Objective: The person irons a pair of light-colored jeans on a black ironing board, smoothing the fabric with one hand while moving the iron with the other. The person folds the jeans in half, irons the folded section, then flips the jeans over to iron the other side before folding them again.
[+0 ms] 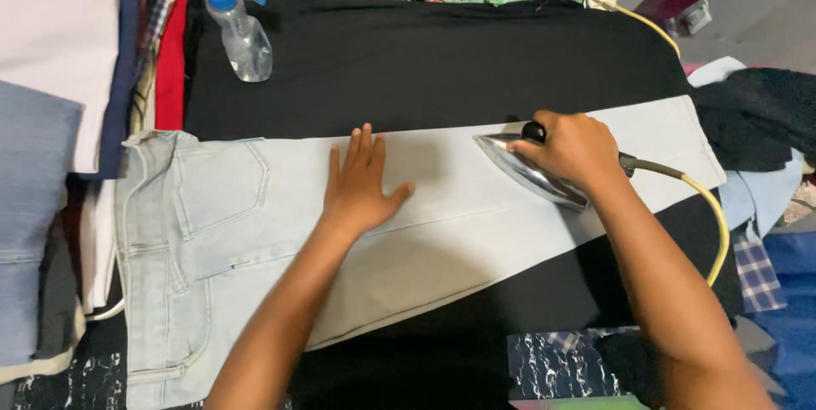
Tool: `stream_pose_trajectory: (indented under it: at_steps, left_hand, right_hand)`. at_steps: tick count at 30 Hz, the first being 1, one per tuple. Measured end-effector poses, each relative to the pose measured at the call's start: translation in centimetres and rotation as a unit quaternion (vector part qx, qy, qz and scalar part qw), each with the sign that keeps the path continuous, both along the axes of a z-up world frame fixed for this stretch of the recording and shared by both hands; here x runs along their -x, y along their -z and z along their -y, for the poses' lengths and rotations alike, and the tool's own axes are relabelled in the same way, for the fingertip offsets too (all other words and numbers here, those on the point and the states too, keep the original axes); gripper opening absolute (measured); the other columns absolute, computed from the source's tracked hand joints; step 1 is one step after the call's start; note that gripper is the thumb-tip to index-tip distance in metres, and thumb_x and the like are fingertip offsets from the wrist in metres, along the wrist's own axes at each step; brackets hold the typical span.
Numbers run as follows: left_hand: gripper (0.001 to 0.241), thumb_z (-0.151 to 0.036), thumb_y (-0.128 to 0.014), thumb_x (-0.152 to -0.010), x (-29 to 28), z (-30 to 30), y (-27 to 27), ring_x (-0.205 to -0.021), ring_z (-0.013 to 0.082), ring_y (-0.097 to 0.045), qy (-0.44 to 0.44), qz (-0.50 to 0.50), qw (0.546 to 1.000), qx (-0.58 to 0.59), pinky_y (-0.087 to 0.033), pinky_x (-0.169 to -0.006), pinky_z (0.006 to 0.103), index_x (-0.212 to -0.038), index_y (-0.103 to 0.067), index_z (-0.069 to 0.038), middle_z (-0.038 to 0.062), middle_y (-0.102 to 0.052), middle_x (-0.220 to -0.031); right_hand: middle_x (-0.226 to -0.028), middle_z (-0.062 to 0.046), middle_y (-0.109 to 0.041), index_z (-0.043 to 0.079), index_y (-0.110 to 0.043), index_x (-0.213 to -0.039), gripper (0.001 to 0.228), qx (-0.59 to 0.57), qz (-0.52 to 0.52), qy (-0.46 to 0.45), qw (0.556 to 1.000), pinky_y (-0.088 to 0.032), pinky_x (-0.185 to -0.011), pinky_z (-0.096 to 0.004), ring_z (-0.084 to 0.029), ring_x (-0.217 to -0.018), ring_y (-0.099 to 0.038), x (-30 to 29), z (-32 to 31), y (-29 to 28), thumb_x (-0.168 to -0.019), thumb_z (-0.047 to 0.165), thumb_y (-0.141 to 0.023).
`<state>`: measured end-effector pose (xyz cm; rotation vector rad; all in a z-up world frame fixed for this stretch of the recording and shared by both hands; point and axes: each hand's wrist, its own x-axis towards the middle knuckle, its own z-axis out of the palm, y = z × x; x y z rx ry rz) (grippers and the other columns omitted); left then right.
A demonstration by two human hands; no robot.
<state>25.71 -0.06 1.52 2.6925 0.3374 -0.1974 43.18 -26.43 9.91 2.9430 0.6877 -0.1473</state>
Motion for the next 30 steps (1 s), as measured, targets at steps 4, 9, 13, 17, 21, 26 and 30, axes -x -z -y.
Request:
stream_pose_trajectory:
  at_steps: [4, 9, 13, 17, 21, 26, 30]
  left_hand:
    - [0.092, -0.065, -0.047, -0.096, -0.3, 0.9, 0.9, -0.159, 0.0322, -0.008, 0.028, 0.024, 0.999, -0.008, -0.002, -0.126, 0.0573, -0.162, -0.024, -0.004, 0.019, -0.013, -0.171]
    - [0.087, -0.064, -0.044, -0.097, -0.5, 0.6, 1.6, -0.159, 0.0282, -0.01, 0.021, 0.024, 0.999, -0.01, -0.003, -0.127, 0.0536, -0.162, -0.027, -0.009, 0.014, -0.016, -0.172]
    - [0.087, -0.067, -0.043, -0.096, -0.6, 0.8, 1.3, -0.159, 0.0275, -0.008, 0.026, 0.026, 0.999, -0.004, -0.001, -0.126, 0.0554, -0.161, -0.028, -0.012, 0.012, -0.015, -0.172]
    - [0.088, -0.069, -0.041, -0.096, -0.7, 1.0, 1.4, -0.16, 0.0268, -0.008, 0.013, 0.016, 1.0, -0.018, -0.001, -0.126, 0.0558, -0.161, -0.029, -0.011, 0.012, -0.016, -0.172]
    - [0.088, -0.07, -0.04, -0.096, -0.7, 1.2, 1.3, -0.16, 0.026, -0.006, 0.001, 0.011, 1.0, -0.014, -0.001, -0.126, 0.0559, -0.161, -0.028, -0.012, 0.011, -0.014, -0.173]
    - [0.088, -0.068, -0.041, -0.096, -0.6, 1.4, 1.8, -0.16, 0.0279, -0.006, -0.006, 0.023, 0.999, -0.023, -0.001, -0.126, 0.0577, -0.161, -0.028, -0.011, 0.013, -0.013, -0.173]
    - [0.086, -0.066, -0.039, -0.098, -0.7, 1.9, 2.2, -0.16, 0.0321, -0.007, -0.005, 0.021, 0.999, -0.039, -0.003, -0.125, 0.0591, -0.16, -0.028, -0.007, 0.017, -0.013, -0.172]
  right_hand:
    - [-0.092, -0.012, -0.079, 0.022, -0.074, -0.108, 0.049, -0.015, 0.041, 0.034, 0.998, -0.058, -0.081, -0.05, -0.042, -0.094, -0.075, -3.4, 2.1, 2.4, -0.087, 0.066, -0.068]
    - [-0.093, -0.014, -0.078, 0.021, -0.074, -0.109, 0.052, -0.028, 0.039, 0.088, 0.995, -0.058, -0.079, -0.053, -0.044, -0.094, -0.075, -3.6, 4.7, 2.9, -0.086, 0.067, -0.07]
    - [-0.094, -0.015, -0.078, 0.016, -0.076, -0.11, 0.048, -0.062, 0.054, 0.164, 0.983, -0.058, -0.082, -0.052, -0.044, -0.095, -0.074, -4.2, 8.1, 2.2, -0.089, 0.058, -0.074]
    - [-0.093, -0.018, -0.077, 0.015, -0.075, -0.109, 0.05, -0.069, 0.099, 0.241, 0.963, -0.058, -0.079, -0.054, -0.046, -0.093, -0.074, -7.6, 13.8, 3.3, -0.09, 0.061, -0.075]
    - [-0.09, -0.018, -0.077, 0.016, -0.078, -0.107, 0.05, -0.075, 0.153, 0.301, 0.938, -0.058, -0.075, -0.054, -0.046, -0.09, -0.074, -11.3, 19.7, 5.2, -0.09, 0.063, -0.078]
    - [-0.094, -0.02, -0.077, 0.012, -0.078, -0.109, 0.049, -0.106, 0.122, 0.297, 0.941, -0.057, -0.08, -0.055, -0.048, -0.095, -0.072, -10.9, 20.9, 4.2, -0.09, 0.057, -0.078]
    - [-0.096, -0.019, -0.077, 0.013, -0.078, -0.11, 0.047, -0.116, 0.088, 0.27, 0.952, -0.057, -0.082, -0.054, -0.046, -0.099, -0.072, -9.6, 19.8, 3.7, -0.088, 0.055, -0.078]
